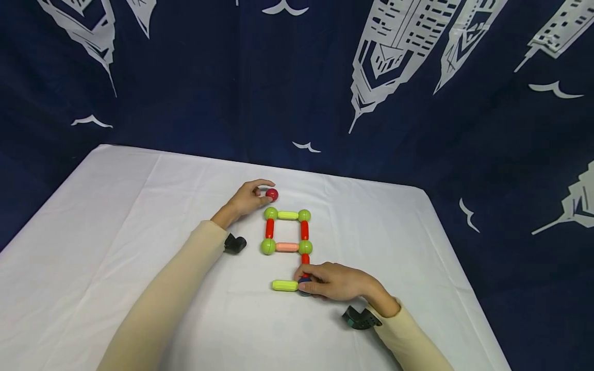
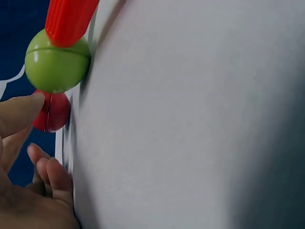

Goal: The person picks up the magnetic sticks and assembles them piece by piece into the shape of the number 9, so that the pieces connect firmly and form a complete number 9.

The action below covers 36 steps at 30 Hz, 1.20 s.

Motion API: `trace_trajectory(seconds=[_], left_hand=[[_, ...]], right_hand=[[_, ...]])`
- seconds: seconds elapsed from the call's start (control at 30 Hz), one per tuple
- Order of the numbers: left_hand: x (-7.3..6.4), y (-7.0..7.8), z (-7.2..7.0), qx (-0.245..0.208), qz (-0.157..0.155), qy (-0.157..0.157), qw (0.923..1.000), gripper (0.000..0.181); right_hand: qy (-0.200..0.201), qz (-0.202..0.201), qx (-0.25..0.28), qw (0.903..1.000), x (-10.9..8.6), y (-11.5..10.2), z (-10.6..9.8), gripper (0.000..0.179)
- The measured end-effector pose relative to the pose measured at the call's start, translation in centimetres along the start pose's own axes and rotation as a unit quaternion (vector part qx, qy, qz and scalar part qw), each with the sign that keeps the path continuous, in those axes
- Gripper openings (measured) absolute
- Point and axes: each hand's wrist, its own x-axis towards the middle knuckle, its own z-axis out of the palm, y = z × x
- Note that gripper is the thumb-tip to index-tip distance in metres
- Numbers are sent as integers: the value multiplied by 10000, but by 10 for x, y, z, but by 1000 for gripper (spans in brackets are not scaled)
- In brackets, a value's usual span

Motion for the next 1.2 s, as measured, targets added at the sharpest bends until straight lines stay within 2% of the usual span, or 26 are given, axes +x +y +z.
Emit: trace_trajectory(seconds=[0.23,0.5,0.67,0.8,0.97,1.07,1.2], left_hand=[[-5,0,5,770,38,269,9967,38],[-10,5,1,725,-150,233,9970,38],[-22,5,-5,1035,70,196,9944,43],[-40,9,-11,1005,263,52,9946,38],[-75,19,-17,864,597,-446,9935,32],[-98,18,-17,902,888,-731,9893,30],[-128,12,-13,990,1019,-1164,9830,27]], right_hand=[[11,-65,59,10000,-1,0,2,11],[22,-9,29,10000,0,0,1,11],[19,-7,56,10000,-1,1,2,12],[51,-17,42,10000,-1,2,2,11],[76,-59,49,9999,0,3,1,11],[101,-133,89,9998,1,4,1,11],[151,-275,73,9995,2,6,0,13]])
